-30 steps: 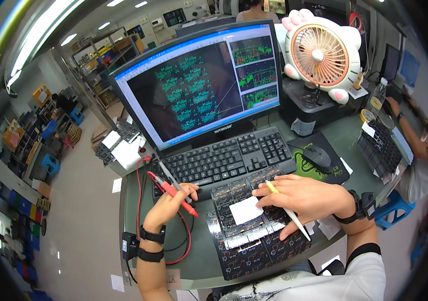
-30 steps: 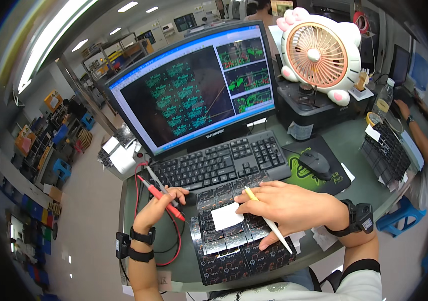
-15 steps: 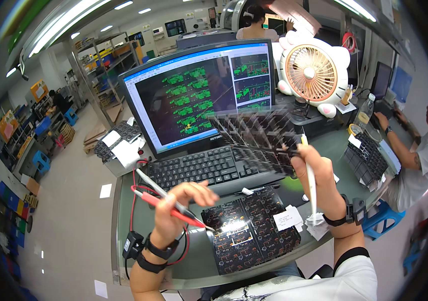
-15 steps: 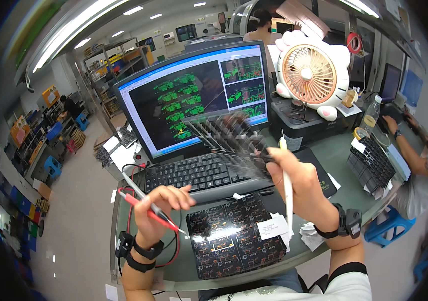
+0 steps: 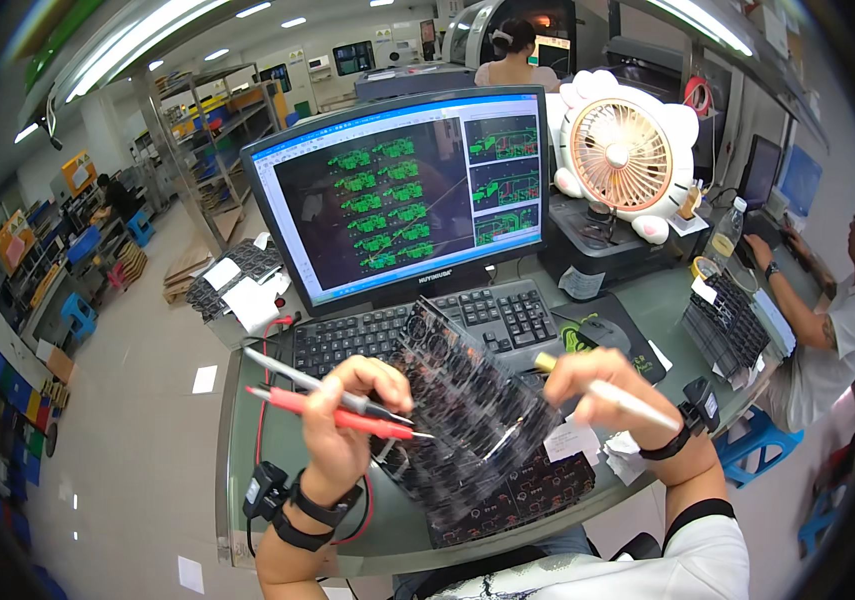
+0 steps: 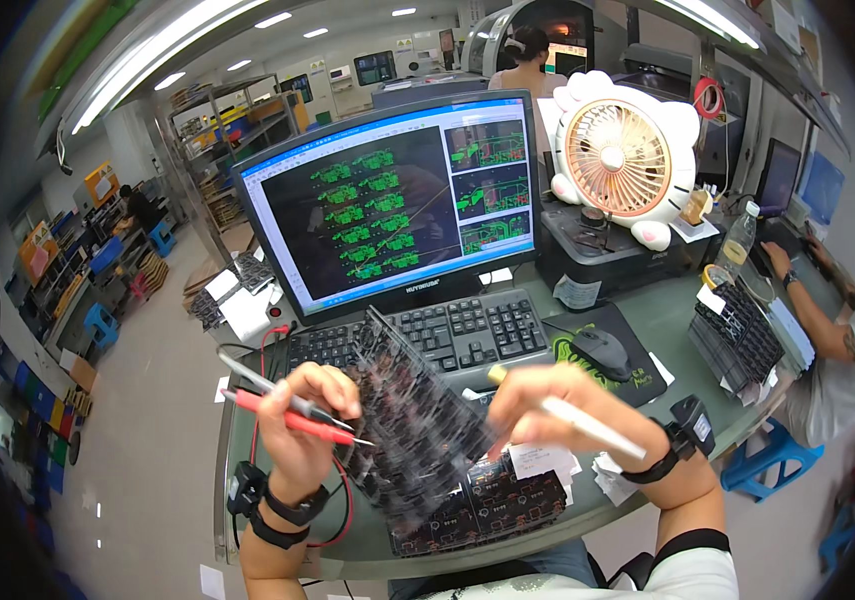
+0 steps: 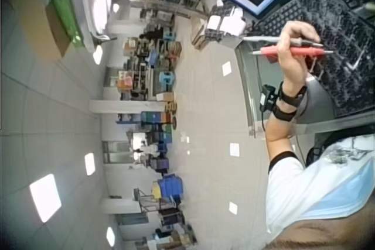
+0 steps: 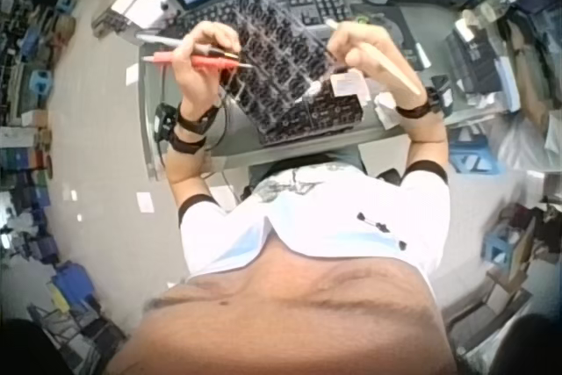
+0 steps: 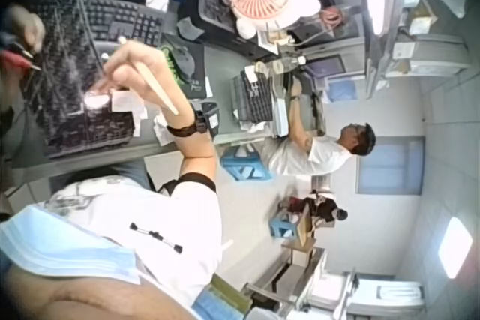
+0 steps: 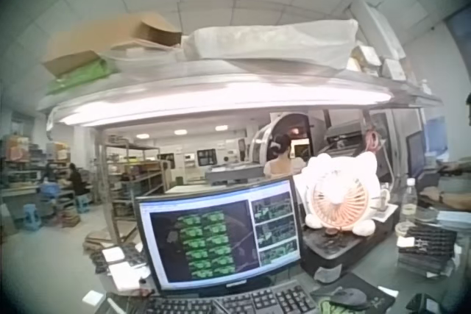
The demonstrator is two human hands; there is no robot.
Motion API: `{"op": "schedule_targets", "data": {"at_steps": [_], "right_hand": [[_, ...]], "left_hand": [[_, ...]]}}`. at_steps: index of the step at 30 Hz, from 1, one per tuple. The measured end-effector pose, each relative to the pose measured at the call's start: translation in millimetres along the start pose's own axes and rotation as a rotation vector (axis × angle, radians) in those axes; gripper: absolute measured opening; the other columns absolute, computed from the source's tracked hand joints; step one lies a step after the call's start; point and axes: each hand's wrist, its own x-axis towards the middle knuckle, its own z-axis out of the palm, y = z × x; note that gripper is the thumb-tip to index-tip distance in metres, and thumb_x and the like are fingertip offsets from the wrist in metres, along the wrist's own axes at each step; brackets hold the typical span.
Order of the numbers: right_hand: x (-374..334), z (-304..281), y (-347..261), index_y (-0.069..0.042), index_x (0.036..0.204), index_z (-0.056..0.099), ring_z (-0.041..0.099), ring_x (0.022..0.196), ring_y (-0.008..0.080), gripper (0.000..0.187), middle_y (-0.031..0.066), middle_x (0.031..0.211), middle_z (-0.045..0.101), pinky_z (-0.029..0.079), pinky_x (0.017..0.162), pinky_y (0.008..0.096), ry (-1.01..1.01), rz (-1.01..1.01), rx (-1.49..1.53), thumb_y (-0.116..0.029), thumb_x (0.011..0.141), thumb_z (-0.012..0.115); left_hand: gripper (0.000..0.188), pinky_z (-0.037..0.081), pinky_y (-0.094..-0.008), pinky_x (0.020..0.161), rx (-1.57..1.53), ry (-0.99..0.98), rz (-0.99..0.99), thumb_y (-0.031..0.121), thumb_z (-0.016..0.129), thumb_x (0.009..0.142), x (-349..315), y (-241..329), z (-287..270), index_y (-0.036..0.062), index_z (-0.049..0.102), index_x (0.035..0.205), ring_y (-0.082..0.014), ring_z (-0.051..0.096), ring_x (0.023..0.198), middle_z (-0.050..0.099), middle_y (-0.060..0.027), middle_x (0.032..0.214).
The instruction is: Testing a printed circuit board using multimeter probes and monitoring results on computer software.
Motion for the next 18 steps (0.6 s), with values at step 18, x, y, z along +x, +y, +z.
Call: {"op": "schedule_targets", "data": {"at_steps": [18], "right_hand": [[42.4,-12.3,84.2,-0.008,0.089,0.049,0.045,0.084,0.0102,0.032,0.0001,0.088,0.046,0.037,0.076,0.0255,0.104,0.089,-0.153,-0.014,0.077,0.078]], "left_hand": [[0.047,0.038,-0.0319,0.077,0.358,-0.129,-0.222,0.04,0.038,0.088,26.1,-11.0,-6.5,-0.002,0.055,0.076,-0.0186,0.05,0.078,0.054,-0.013,0.082]]}}
